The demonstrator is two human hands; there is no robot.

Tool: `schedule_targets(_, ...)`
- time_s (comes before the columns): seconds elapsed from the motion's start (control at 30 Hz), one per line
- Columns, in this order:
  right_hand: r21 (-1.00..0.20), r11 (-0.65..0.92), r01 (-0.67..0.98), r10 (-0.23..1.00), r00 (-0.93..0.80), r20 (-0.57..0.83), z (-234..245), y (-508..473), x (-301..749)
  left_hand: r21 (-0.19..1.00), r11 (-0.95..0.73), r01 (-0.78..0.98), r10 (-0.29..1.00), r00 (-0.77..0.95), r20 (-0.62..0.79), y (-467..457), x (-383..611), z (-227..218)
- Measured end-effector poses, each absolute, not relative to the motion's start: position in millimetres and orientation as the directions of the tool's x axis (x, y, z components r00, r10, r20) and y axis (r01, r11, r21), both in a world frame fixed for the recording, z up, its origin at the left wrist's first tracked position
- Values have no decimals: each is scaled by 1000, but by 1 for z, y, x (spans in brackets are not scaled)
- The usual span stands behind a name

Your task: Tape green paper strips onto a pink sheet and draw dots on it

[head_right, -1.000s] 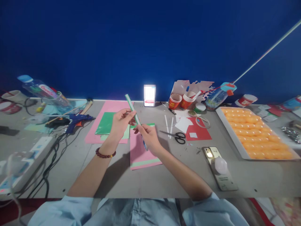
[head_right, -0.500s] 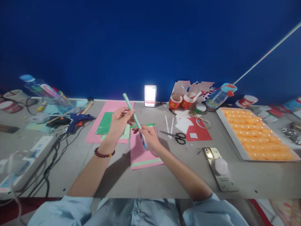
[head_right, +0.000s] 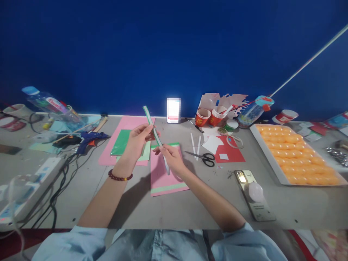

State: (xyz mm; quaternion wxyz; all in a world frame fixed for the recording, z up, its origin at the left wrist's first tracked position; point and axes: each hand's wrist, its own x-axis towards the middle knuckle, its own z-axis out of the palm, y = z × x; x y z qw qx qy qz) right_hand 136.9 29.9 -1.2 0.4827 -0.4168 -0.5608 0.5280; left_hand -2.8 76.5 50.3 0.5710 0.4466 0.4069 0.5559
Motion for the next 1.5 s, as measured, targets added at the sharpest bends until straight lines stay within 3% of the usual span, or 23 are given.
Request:
schedule_targets(0.27, -985, 170, 17, 971, -173, 164, -2, 32, 133, 937, -74, -342, 995, -82, 49, 78, -6, 53)
schedule_targets(0.6, -976, 218, 11, 938, -278, 206, -1, 31, 136, 929, -129, -347, 984, -161, 76, 81, -16, 60)
schedule_targets(1.5, -954, 292, 63, 909, -329, 257, -1, 30, 136, 783, -131, -608, 986, -160, 41, 83, -28, 68)
